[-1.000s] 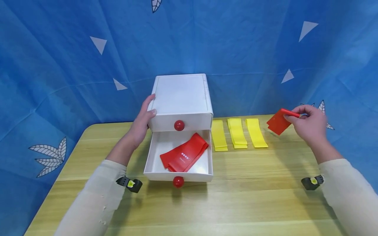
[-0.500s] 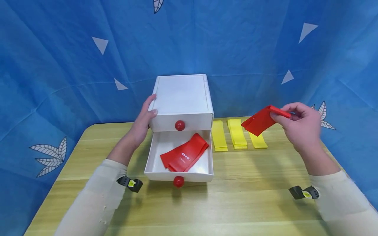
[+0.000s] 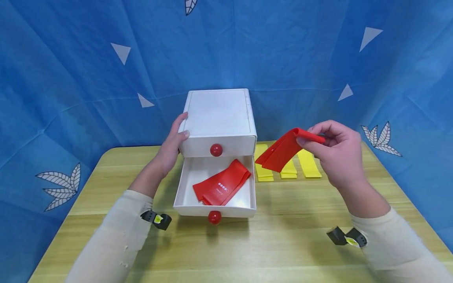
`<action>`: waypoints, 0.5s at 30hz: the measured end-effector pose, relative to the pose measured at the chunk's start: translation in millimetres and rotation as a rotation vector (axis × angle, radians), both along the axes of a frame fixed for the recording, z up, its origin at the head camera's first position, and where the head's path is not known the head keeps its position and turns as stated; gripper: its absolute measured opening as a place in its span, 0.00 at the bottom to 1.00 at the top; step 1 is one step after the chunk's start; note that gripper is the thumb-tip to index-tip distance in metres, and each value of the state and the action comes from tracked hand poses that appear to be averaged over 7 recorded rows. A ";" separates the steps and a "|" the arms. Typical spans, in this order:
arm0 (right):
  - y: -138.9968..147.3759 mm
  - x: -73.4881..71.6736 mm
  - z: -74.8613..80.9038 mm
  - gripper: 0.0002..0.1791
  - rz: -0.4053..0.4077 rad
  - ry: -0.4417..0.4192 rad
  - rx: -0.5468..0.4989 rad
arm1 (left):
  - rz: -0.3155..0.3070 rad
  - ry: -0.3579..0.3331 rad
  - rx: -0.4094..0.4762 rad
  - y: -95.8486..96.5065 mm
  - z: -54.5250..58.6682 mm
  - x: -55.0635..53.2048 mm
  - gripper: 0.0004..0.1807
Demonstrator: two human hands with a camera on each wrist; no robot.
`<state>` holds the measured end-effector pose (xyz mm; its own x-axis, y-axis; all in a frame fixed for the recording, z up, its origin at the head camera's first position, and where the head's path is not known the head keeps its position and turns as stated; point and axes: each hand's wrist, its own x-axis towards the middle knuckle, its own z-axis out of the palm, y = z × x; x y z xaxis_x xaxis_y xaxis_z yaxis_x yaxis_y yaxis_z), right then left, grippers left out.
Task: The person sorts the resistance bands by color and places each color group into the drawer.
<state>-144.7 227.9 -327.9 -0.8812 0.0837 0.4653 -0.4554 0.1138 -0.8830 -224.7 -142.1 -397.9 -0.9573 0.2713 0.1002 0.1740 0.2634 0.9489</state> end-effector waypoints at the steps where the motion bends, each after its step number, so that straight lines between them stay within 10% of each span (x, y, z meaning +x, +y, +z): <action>1: -5.8 -0.1 0.1 0.08 0.019 0.009 0.001 | 0.001 0.001 -0.001 -0.3 0.0 -0.2 0.33; 15: -84.5 -2.6 -12.6 0.08 0.270 0.008 0.090 | -0.003 -0.010 0.007 0.8 0.8 0.3 0.34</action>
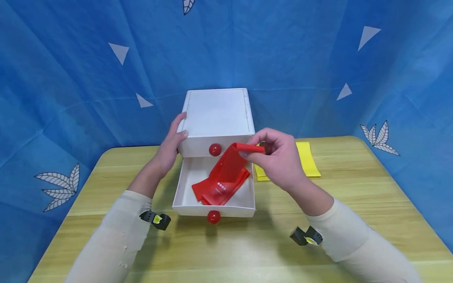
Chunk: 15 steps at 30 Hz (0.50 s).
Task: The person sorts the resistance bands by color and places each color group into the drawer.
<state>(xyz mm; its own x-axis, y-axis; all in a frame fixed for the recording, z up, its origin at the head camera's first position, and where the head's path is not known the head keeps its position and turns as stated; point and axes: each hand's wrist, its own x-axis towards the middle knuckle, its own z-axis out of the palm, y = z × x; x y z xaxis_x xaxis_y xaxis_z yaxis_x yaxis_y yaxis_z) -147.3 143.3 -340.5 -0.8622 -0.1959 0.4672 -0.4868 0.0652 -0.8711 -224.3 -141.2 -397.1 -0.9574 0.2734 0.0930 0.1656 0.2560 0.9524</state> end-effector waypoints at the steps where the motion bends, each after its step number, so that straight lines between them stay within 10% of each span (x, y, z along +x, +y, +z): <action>1: -5.0 0.5 -0.6 0.08 0.022 -0.015 0.000 | 0.000 0.000 -0.002 0.1 0.7 0.2 0.34; 15: -64.2 9.6 -26.9 0.09 0.107 -0.142 0.045 | -0.001 0.009 -0.008 -0.2 3.2 2.9 0.36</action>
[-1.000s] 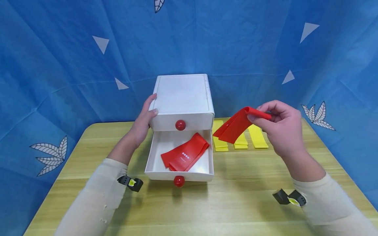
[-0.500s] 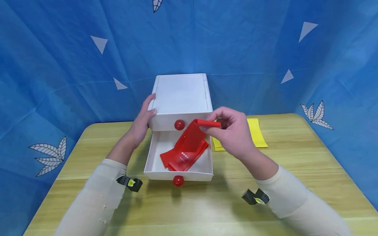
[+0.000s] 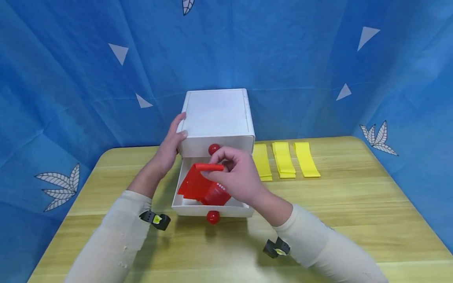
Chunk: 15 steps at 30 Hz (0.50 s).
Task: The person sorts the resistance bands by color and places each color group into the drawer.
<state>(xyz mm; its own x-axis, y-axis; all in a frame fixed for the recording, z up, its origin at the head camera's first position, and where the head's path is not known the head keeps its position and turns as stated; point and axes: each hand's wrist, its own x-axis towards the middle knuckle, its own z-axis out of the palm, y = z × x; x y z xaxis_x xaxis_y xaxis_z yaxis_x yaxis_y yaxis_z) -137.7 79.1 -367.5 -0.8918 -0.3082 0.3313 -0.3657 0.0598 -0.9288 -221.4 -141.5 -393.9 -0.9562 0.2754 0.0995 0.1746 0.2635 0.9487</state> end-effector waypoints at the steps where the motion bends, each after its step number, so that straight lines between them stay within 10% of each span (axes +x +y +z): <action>1: -3.1 0.9 -2.8 0.09 0.001 -0.012 0.004 | 0.000 0.000 0.001 -0.2 -0.3 0.1 0.36; 15: -11.6 3.8 -21.5 0.09 -0.092 -0.129 0.113 | 0.002 -0.005 0.012 1.1 -2.2 -1.5 0.35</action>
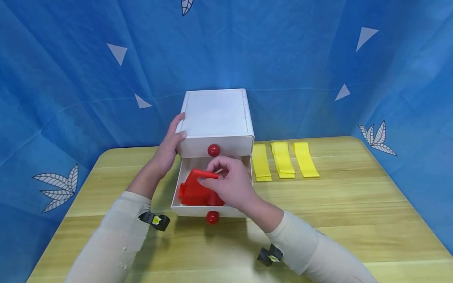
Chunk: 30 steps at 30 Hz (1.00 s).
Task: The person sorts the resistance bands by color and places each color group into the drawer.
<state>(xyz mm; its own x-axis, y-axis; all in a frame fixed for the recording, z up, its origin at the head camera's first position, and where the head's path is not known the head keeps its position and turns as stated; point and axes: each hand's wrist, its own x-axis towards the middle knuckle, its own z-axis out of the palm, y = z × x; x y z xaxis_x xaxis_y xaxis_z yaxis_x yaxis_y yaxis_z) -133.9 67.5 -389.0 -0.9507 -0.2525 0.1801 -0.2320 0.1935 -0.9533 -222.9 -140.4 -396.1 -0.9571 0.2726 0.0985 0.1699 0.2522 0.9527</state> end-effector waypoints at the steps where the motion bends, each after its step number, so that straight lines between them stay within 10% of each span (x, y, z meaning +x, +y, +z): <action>1: 0.8 -0.7 -0.2 0.09 -0.009 -0.001 0.003 | 0.000 0.002 0.001 -0.1 -0.3 -0.5 0.35; 30: 33.1 -9.4 -4.2 0.16 -0.223 0.098 0.270 | -0.004 -0.006 0.006 -0.1 -1.1 -1.5 0.34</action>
<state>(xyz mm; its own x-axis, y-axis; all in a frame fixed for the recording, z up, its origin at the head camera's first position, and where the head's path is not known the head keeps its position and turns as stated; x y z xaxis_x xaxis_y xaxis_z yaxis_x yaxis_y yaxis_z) -143.3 100.6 -393.2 -0.9693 -0.0915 0.2283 -0.2434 0.4910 -0.8365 -224.4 -140.5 -397.2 -0.9566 0.2757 0.0945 0.1653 0.2461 0.9550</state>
